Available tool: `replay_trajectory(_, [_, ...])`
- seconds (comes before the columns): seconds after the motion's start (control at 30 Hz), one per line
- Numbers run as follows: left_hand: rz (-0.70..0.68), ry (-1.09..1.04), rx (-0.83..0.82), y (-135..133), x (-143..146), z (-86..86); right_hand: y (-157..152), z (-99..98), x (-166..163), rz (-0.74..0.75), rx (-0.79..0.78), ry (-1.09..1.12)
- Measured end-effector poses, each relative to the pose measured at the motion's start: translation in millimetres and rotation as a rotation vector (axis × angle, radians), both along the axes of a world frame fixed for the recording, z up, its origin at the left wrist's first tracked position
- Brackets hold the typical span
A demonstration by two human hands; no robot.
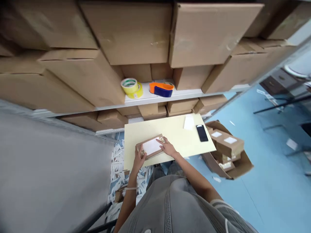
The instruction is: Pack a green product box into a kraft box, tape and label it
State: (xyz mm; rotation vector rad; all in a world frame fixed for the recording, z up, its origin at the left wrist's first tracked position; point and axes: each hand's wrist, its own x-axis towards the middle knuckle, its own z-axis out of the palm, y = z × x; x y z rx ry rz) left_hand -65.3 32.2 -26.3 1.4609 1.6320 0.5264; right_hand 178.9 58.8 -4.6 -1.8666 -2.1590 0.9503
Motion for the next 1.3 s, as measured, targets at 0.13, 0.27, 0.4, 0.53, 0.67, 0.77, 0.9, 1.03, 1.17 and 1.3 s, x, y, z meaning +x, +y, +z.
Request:
replay_trajectory(0.13, [-0.035,-0.014,0.019,0,0,-4.9,-16,-3.8,-7,-0.155,0.028,0.098])
replay_trajectory(0.27, [-0.154,-0.030,0.055,-5,17,-2.5,-36,-3.8,2,-0.428,0.063,0.126])
replay_trajectory(0.4, [-0.274,-0.096,0.069,-11,52,14.5,-62,13.7,37,-0.589,0.094,0.175])
replay_trajectory(0.53, [-0.385,-0.106,0.072,-12,94,34.2,-91,36.1,77,-0.761,0.215,0.290])
replay_trajectory(0.67, [-0.513,-0.123,0.060,-15,144,45.2,-118,48.0,120,-0.932,0.302,0.310])
replay_trajectory(0.77, [-0.568,-0.141,0.040,-27,190,48.4,-143,50.7,163,-1.016,0.335,0.286])
replay_trajectory(0.9, [-0.604,-0.186,0.001,-55,266,50.1,-189,46.8,232,-1.112,0.388,0.271])
replay_trajectory(1.03, [-0.697,-0.205,-0.032,-87,354,43.6,-250,34.3,305,-1.219,0.441,0.284])
replay_trajectory(1.17, [-0.850,-0.173,-0.068,-108,440,27.1,-308,17.4,362,-1.365,0.428,0.280])
replay_trajectory(1.3, [-0.980,-0.144,-0.120,-106,521,14.2,-336,-2.5,400,-1.499,0.428,0.287])
